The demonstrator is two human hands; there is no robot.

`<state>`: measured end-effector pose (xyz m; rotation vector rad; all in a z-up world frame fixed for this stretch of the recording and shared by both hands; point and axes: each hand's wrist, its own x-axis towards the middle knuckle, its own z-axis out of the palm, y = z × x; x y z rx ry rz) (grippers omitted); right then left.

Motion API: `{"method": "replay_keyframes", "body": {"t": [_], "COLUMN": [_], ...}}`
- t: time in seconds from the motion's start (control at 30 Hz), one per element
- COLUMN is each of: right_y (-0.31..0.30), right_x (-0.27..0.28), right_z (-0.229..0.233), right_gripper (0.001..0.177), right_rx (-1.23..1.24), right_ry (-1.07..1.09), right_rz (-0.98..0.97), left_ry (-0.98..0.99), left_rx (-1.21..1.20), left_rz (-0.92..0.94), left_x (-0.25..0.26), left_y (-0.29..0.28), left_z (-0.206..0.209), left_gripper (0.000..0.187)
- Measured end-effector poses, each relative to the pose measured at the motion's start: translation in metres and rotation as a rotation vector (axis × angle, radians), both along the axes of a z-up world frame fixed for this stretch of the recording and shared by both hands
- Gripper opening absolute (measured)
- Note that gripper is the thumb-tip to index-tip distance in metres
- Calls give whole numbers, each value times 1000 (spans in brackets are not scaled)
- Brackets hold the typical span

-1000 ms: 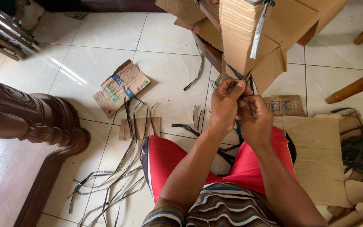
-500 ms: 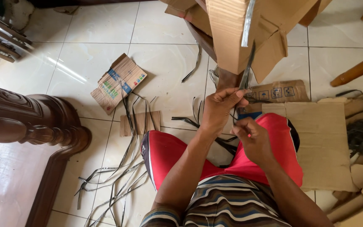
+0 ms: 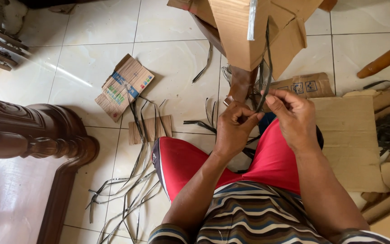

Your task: Wrapping cardboard around furniture legs and securing them by tying plastic straps for protection.

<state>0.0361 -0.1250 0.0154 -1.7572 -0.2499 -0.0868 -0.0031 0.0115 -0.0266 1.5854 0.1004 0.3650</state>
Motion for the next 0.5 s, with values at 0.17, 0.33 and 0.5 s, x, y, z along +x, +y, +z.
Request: {"method": "replay_keyframes", "body": {"t": [0.17, 0.33, 0.5], "right_y": [0, -20, -36], "right_x": [-1, -9, -17], "right_z": [-5, -40, -66], "right_gripper": [9, 6, 6], "right_rx": [81, 105, 58], "right_ry": [46, 89, 127], "right_rz": [67, 179, 399], "left_ry": [58, 87, 111], "left_rx": [-42, -67, -272], "left_rz": [-106, -192, -190], "left_x": [-6, -2, 12], "left_y": [1, 12, 14], "left_z": [3, 10, 35], "left_gripper": [11, 26, 28]}}
